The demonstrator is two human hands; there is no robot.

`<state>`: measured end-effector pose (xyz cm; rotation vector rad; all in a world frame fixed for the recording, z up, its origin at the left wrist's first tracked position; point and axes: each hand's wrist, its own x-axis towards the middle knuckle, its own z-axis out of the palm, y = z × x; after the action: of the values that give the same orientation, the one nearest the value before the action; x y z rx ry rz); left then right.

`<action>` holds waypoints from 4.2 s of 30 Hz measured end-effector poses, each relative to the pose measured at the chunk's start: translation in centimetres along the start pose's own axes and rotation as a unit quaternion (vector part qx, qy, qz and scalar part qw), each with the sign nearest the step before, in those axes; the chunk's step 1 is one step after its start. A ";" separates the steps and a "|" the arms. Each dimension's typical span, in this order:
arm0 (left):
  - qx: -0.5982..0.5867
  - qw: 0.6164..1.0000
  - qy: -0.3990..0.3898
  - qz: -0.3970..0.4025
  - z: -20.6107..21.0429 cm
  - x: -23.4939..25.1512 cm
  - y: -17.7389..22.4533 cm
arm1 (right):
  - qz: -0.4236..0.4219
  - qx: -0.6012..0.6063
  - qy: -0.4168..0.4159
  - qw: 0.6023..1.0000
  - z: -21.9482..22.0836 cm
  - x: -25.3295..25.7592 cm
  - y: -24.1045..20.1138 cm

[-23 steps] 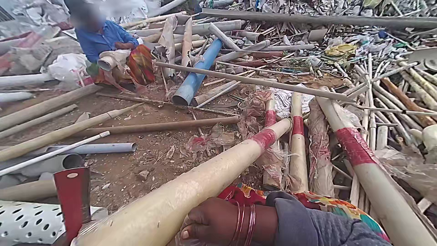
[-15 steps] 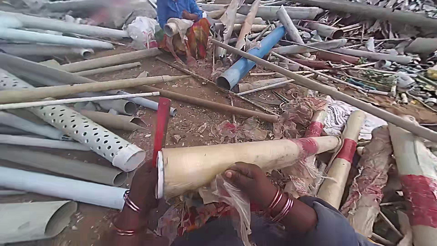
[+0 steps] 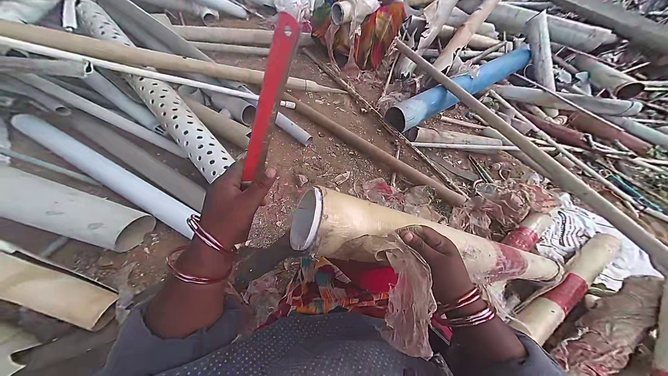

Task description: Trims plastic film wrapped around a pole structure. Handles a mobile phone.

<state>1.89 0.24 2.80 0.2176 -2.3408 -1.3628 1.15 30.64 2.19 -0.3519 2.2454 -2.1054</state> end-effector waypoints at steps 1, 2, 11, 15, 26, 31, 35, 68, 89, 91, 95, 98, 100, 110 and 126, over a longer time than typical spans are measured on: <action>0.048 0.998 0.010 0.046 0.0 0.1 1.2 | -0.004 0.002 0.000 1.000 0.0 0.0 0.1; 0.095 0.991 0.015 0.097 0.3 0.2 2.6 | -0.008 0.004 -0.001 1.000 0.0 0.1 0.2; 0.235 0.916 -0.199 0.258 5.4 2.0 8.9 | -0.015 0.015 -0.003 1.000 0.1 -0.1 0.2; 0.286 0.892 -0.291 0.193 5.6 2.7 9.9 | -0.025 0.022 -0.010 0.999 -0.1 -0.1 0.6; 0.374 0.844 -0.375 0.084 6.3 4.7 11.1 | -0.119 -0.144 -0.077 0.979 -4.9 -2.8 4.3; 0.369 0.854 -0.356 0.088 6.4 4.4 10.5 | -0.196 -0.447 -0.066 0.870 -9.3 -6.3 8.1; 0.379 0.850 -0.346 0.114 7.0 3.9 10.2 | -0.136 -0.497 -0.068 0.854 -10.1 -8.9 11.3; 0.325 0.885 -0.288 0.168 7.4 3.6 8.6 | 0.095 -0.358 -0.062 0.927 -8.1 -2.0 2.9; 0.325 0.881 -0.297 0.172 7.2 3.5 8.4 | 0.115 -0.321 -0.029 0.940 -6.5 -2.8 3.8; 0.332 0.877 -0.297 0.181 7.1 3.3 8.5 | 0.027 -0.370 0.010 0.929 -6.1 -4.0 5.4; 0.341 0.873 -0.295 0.188 6.9 3.3 8.3 | -0.032 -0.395 -0.023 0.918 -6.0 -7.5 8.2; 0.337 0.873 -0.298 0.187 7.0 3.2 8.4 | 0.037 -0.344 -0.084 0.934 -6.8 -8.3 8.4; 0.333 0.874 -0.301 0.186 7.0 3.2 8.3 | 0.094 -0.306 -0.135 0.938 -7.7 -7.9 7.9; 0.320 0.879 -0.294 0.197 7.0 3.1 8.2 | 0.064 -0.331 0.020 0.941 -9.7 -5.6 5.9; 0.311 0.884 -0.292 0.191 6.6 3.2 7.1 | 0.182 -0.336 -0.042 0.923 -8.4 -6.1 7.0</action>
<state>-3.28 8.03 6.98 -0.5288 -3.0395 -0.4825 4.59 40.43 -4.81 -0.0245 2.6552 -1.0870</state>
